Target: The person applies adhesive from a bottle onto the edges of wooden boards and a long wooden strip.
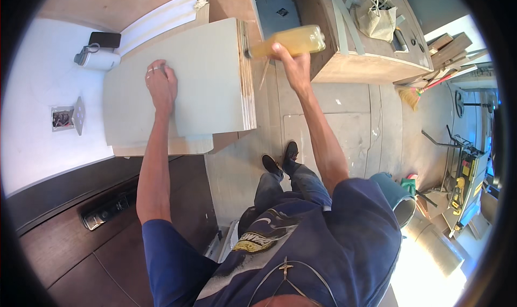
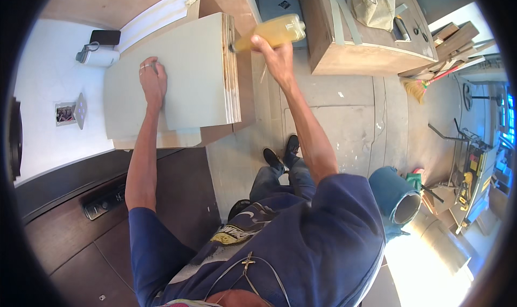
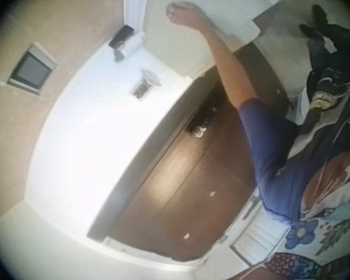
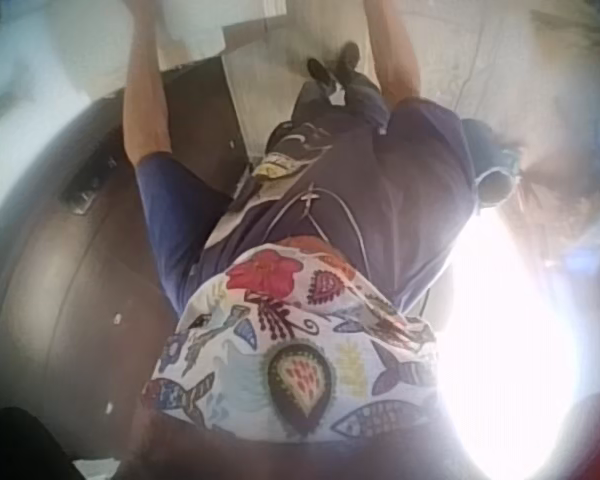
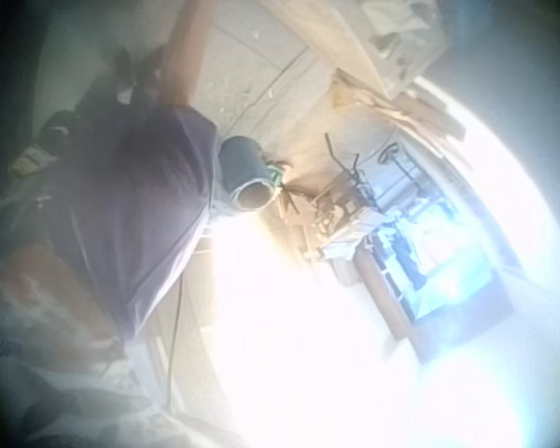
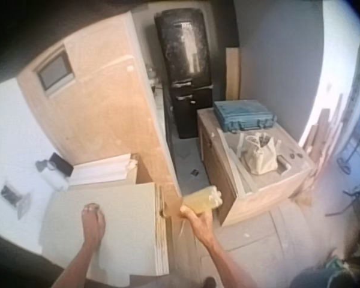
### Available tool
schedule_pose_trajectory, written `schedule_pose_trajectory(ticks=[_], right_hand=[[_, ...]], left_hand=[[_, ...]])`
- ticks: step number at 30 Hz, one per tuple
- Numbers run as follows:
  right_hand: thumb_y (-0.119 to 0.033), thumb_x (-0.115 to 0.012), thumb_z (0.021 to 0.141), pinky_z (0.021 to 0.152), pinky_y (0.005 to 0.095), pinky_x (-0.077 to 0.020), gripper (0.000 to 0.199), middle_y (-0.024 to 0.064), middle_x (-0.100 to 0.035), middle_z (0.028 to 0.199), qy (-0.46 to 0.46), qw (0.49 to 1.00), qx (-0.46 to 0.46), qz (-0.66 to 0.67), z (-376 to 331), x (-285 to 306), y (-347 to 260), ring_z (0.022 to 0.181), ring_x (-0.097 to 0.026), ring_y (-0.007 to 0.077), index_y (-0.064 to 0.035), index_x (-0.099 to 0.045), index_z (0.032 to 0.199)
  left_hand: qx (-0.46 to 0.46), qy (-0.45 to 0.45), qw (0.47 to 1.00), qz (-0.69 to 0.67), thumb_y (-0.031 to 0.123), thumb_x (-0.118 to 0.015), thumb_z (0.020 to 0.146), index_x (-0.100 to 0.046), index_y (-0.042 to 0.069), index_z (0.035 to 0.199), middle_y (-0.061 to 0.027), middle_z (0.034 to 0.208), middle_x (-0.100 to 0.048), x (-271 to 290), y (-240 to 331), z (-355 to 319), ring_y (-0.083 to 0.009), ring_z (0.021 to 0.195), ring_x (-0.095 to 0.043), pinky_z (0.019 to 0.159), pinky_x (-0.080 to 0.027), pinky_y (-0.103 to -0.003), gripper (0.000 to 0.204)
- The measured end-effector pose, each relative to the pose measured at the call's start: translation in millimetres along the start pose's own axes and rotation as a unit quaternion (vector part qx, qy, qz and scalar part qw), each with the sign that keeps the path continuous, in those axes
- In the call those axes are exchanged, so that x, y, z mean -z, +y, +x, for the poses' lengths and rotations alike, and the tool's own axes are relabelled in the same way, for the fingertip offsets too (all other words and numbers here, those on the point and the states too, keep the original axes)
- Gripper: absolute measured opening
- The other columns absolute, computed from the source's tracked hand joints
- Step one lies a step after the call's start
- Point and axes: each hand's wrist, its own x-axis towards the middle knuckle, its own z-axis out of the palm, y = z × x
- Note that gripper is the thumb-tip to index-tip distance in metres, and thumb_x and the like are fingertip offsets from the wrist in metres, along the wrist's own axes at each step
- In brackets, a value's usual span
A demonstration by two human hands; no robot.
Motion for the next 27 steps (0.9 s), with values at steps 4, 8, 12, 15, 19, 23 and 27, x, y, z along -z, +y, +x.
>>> schedule_pose_trajectory(ticks=[4,8,12,15,19,23,27], right_hand=[[-0.019,-0.074,0.096,0.079,0.0389,-0.0660,0.034,0.0129,-0.070,0.107,0.017,0.999,-0.022,0.020,-47,7,-13,0.092,-0.072,0.0222,0.0056,-0.064,0.117],[-0.025,-0.069,0.100,0.081,0.0408,-0.0656,0.034,0.0127,-0.069,0.112,0.032,0.994,-0.059,0.091,-42,20,-11,0.099,-0.072,0.0237,0.0012,-0.064,0.121],[-0.034,-0.065,0.103,0.084,0.0420,-0.0650,0.036,0.0104,-0.068,0.120,0.027,0.982,-0.115,0.145,-54,39,-5,0.110,-0.069,0.0248,-0.0044,-0.063,0.124],[-0.035,-0.064,0.104,0.084,0.0423,-0.0653,0.035,0.0104,-0.067,0.122,0.017,0.974,-0.142,0.178,-68,41,2,0.111,-0.069,0.0247,-0.0065,-0.063,0.124],[-0.035,-0.064,0.104,0.084,0.0426,-0.0660,0.033,0.0104,-0.067,0.123,0.012,0.968,-0.154,0.197,-86,33,6,0.111,-0.069,0.0248,-0.0082,-0.063,0.123],[-0.029,-0.068,0.102,0.077,0.0408,-0.0679,0.032,0.0091,-0.067,0.115,0.035,0.965,-0.157,0.208,-99,20,1,0.104,-0.070,0.0233,-0.0036,-0.062,0.120],[-0.028,-0.067,0.102,0.079,0.0418,-0.0670,0.034,0.0118,-0.069,0.116,0.031,0.981,-0.134,0.139,-106,11,-5,0.106,-0.070,0.0233,-0.0026,-0.063,0.123]], left_hand=[[-0.003,-0.006,1.000,-0.001,0.010,-0.055,0.097,-0.065,0.000,0.115,-0.0208,0.122,-0.064,-2,1,1,-0.0397,0.115,-0.057,0.103,-0.044,-0.048,0.023],[0.009,-0.010,1.000,-0.004,0.010,-0.056,0.096,-0.065,0.000,0.115,-0.0206,0.122,-0.064,-2,1,2,-0.0393,0.116,-0.057,0.103,-0.044,-0.048,0.023],[-0.014,0.002,1.000,-0.012,0.010,-0.057,0.096,-0.065,0.000,0.115,-0.0201,0.122,-0.064,-3,-2,1,-0.0393,0.116,-0.058,0.104,-0.044,-0.048,0.024],[-0.019,0.014,1.000,-0.006,0.011,-0.058,0.095,-0.065,0.001,0.115,-0.0190,0.121,-0.065,-2,-2,2,-0.0381,0.115,-0.059,0.105,-0.043,-0.049,0.024],[-0.033,0.030,0.999,0.004,0.010,-0.058,0.096,-0.066,-0.001,0.115,-0.0223,0.117,-0.066,-4,-5,0,-0.0400,0.109,-0.061,0.097,-0.048,-0.047,0.024],[-0.027,0.024,0.999,0.005,0.011,-0.058,0.095,-0.066,-0.001,0.115,-0.0227,0.118,-0.066,-3,-4,0,-0.0405,0.109,-0.062,0.097,-0.048,-0.048,0.025],[-0.029,0.023,0.999,0.009,0.012,-0.058,0.095,-0.067,0.000,0.116,-0.0233,0.119,-0.066,-5,-9,1,-0.0411,0.110,-0.062,0.097,-0.048,-0.048,0.025]])
